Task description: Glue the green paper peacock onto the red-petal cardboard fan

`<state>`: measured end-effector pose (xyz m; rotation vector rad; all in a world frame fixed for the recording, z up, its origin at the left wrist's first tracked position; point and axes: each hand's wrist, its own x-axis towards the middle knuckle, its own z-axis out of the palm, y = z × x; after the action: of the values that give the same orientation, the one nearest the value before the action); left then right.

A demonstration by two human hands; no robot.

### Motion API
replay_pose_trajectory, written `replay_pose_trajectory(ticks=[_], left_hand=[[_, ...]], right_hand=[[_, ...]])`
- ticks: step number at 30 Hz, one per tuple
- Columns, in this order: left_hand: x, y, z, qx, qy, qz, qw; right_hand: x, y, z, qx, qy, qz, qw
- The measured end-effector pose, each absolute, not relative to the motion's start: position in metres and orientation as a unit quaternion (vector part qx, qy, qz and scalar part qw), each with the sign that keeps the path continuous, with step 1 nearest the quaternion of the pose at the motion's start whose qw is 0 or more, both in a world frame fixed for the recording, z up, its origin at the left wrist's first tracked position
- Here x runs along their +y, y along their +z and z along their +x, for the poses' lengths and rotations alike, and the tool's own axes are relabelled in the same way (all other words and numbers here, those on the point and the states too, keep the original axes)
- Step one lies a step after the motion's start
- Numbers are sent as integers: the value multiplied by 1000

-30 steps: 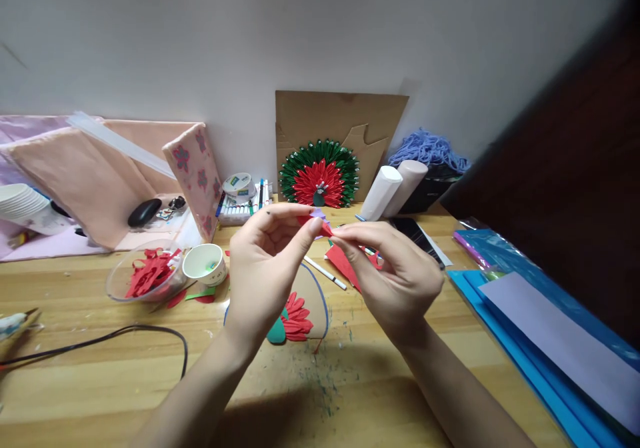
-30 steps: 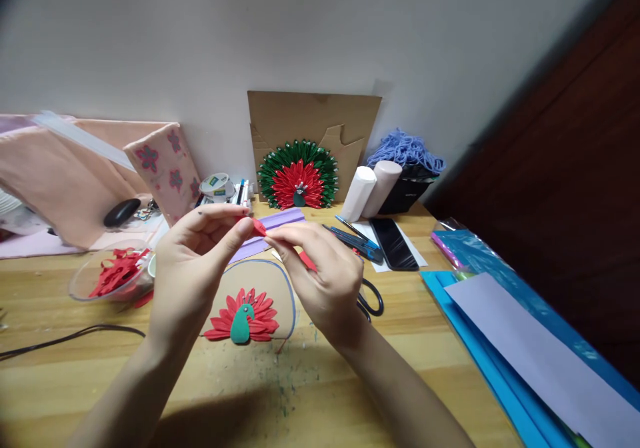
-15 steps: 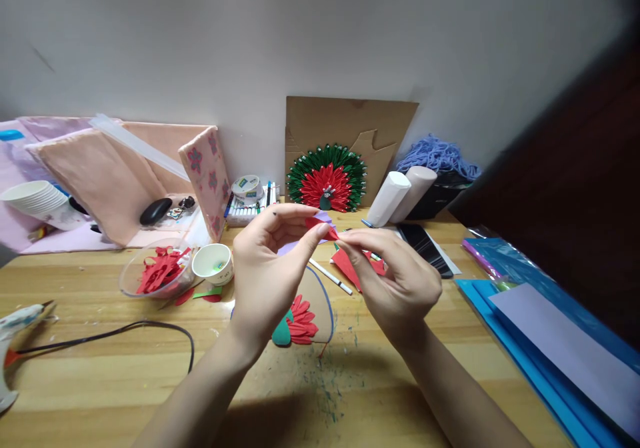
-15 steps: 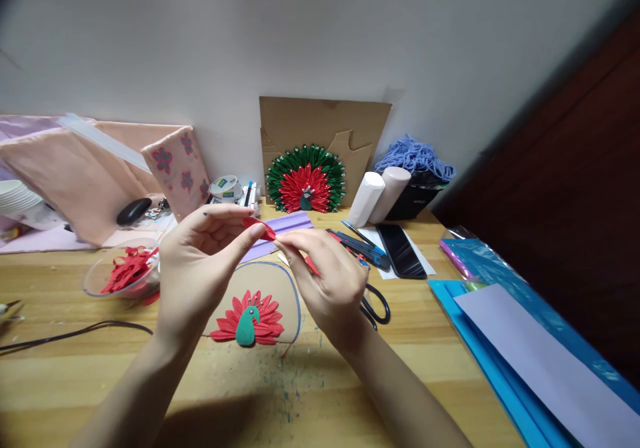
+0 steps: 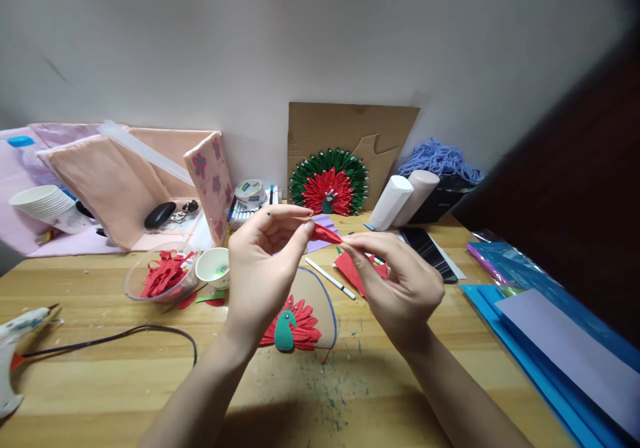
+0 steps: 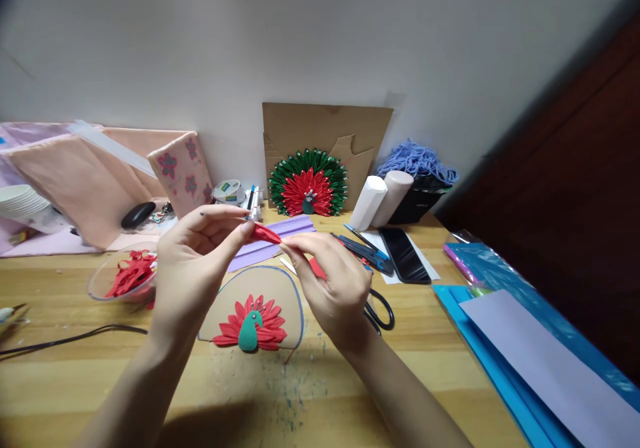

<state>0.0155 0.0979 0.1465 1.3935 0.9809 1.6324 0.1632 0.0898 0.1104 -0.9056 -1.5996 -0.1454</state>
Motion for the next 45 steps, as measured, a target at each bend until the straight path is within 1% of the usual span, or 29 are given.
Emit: replay_pose_trajectory(ticks=[4, 9, 15, 26, 30, 33, 39, 41, 45], left_hand=[[96, 148, 13, 378, 629, 569, 370], [95, 151, 9, 367, 568, 629, 383], [96, 153, 5, 350, 555, 667, 353], [101, 147, 1, 312, 567, 736, 200], [102, 147, -1, 311, 567, 742, 174], [101, 149, 0, 318, 579, 722, 207], [100, 150, 6, 337, 582, 624, 399], [102, 150, 7, 340, 582, 601, 430], [103, 149, 7, 352, 585, 569, 457]], right_hand=[[90, 111, 163, -687, -49, -392, 610], [89, 113, 163, -692, -24, -376, 616], [88, 116, 164, -691, -9, -379, 615], [89, 118, 167, -687, -13, -378, 621], [90, 118, 168, -697, -23, -365, 617], [90, 118, 168, -700, -30, -358, 617], [89, 116, 168, -704, -28, -346, 619], [89, 115, 168, -709, -31, -341, 616], [90, 115, 167, -718, -46, -340, 605]])
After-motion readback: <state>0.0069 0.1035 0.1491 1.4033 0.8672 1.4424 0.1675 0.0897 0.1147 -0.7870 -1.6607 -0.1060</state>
